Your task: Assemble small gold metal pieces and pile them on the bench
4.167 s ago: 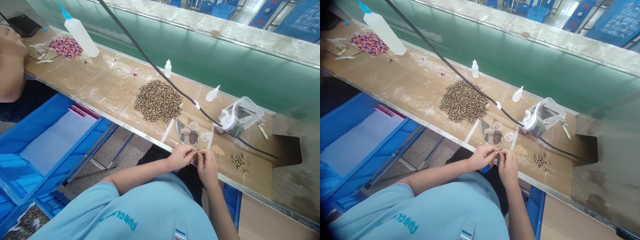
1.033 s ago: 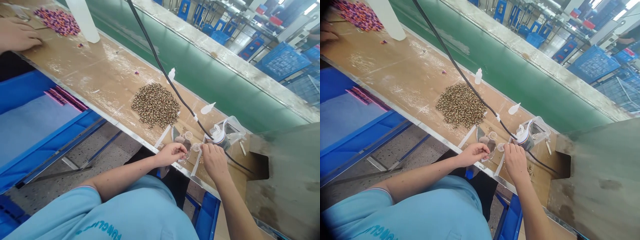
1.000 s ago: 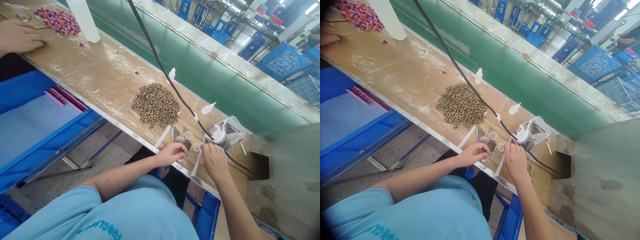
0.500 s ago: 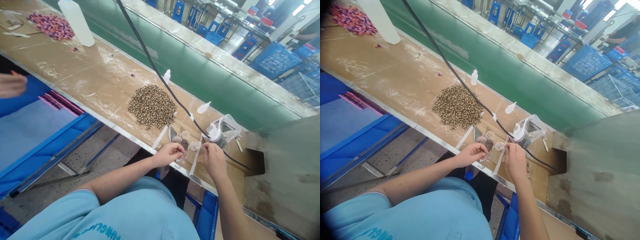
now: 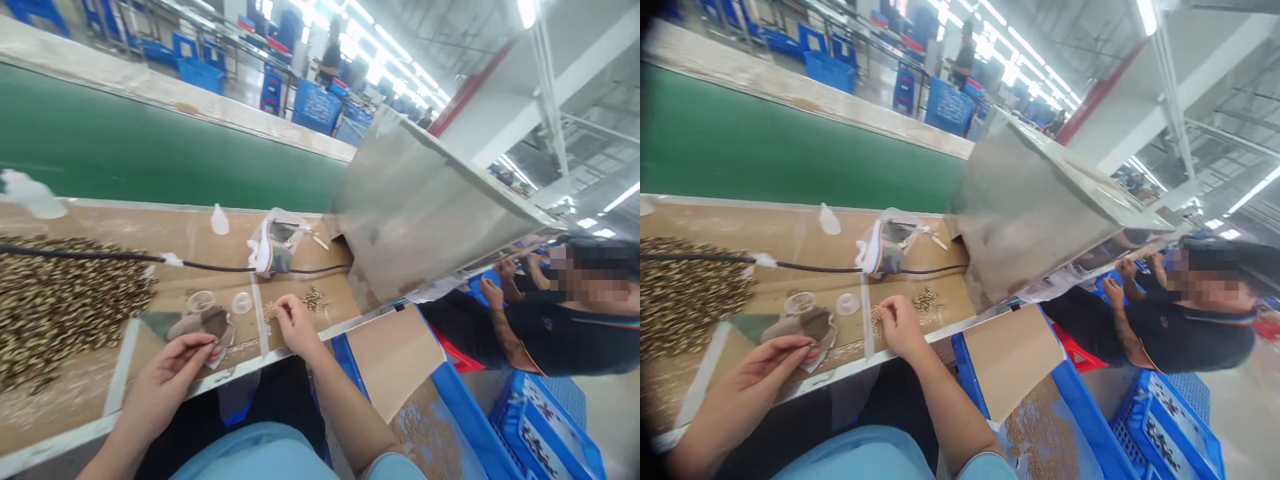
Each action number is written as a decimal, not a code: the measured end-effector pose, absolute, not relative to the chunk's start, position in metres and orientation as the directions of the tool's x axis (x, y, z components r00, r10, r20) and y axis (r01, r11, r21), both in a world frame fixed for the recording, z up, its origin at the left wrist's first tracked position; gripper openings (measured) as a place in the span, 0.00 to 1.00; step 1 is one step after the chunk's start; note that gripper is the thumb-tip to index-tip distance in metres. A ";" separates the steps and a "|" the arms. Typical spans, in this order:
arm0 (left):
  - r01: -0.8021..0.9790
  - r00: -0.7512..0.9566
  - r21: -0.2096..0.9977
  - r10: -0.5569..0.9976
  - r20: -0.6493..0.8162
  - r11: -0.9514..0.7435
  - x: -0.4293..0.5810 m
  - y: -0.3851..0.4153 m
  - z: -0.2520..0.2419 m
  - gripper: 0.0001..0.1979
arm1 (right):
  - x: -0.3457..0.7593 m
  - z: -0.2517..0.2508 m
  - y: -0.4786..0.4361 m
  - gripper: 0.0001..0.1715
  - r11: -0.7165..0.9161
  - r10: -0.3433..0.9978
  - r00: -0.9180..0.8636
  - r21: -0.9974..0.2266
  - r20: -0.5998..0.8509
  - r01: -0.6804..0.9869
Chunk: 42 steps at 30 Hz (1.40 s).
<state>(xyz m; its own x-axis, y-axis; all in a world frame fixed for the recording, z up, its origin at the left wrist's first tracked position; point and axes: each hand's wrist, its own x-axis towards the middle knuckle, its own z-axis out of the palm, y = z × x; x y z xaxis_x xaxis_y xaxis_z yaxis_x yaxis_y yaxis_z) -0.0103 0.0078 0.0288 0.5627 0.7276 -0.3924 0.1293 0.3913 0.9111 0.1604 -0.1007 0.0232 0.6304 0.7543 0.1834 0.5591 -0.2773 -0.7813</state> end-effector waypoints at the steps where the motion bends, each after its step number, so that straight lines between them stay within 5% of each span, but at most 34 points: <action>1: 0.132 0.548 0.913 0.739 -0.392 0.386 -0.010 0.007 0.028 0.21 | 0.161 0.022 -0.103 0.05 -0.279 0.750 0.636 -0.783 0.184 0.556; 9: 0.021 0.504 0.878 0.753 -0.423 0.479 -0.004 -0.004 0.021 0.22 | 0.162 0.013 -0.118 0.03 -0.272 0.748 0.648 -0.825 0.143 0.495; 42: 0.019 0.594 0.705 0.559 -0.578 0.709 0.012 -0.021 0.045 0.19 | 0.149 0.013 -0.123 0.04 -0.211 0.756 0.629 -0.842 0.182 0.496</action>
